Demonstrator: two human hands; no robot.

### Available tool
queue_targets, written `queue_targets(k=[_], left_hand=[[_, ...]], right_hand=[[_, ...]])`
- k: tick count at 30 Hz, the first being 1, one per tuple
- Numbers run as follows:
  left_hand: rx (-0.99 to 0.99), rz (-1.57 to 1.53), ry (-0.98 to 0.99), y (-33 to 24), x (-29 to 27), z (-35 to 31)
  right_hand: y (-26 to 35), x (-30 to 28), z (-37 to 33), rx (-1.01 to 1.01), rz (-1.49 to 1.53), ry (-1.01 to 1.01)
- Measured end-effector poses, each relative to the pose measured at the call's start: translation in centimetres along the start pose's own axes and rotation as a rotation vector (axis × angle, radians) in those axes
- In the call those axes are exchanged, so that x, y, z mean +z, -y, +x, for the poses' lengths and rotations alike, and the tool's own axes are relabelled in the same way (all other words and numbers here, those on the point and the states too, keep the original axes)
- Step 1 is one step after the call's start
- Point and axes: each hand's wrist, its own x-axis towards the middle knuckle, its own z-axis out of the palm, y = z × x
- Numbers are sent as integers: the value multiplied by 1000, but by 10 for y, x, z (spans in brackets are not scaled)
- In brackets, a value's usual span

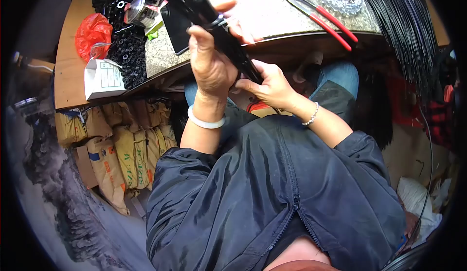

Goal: Assembling plastic components onto bundles of cables at a workbench and securing them with pliers.

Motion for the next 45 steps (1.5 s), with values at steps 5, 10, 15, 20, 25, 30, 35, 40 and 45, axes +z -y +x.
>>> queue_targets(k=[5,10,15,20,25,30,35,40,45], left_hand=[[-134,294,-86,-11,23,-5],[-58,510,-222,-22,42,-4],[83,560,-274,-11,42,-11],[279,502,-229,-6,49,-13],[298,604,-203,-9,47,-13],[175,559,-365,-13,51,-11],[247,643,-253,-15,45,-14],[99,456,-351,-26,33,-23],[95,477,-290,-26,22,-20]], right_hand=[[9,-2,5,-301,-232,-126],[34,-17,5,-324,-136,-108],[107,-22,15,-806,-653,-450],[126,-19,10,-753,-873,-347],[117,-8,9,-775,-845,-475],[120,-8,7,-986,-896,-426],[134,-10,2,-326,-182,-242],[97,-49,-4,-259,-400,-267],[63,-139,0,-331,-1624,-454]])
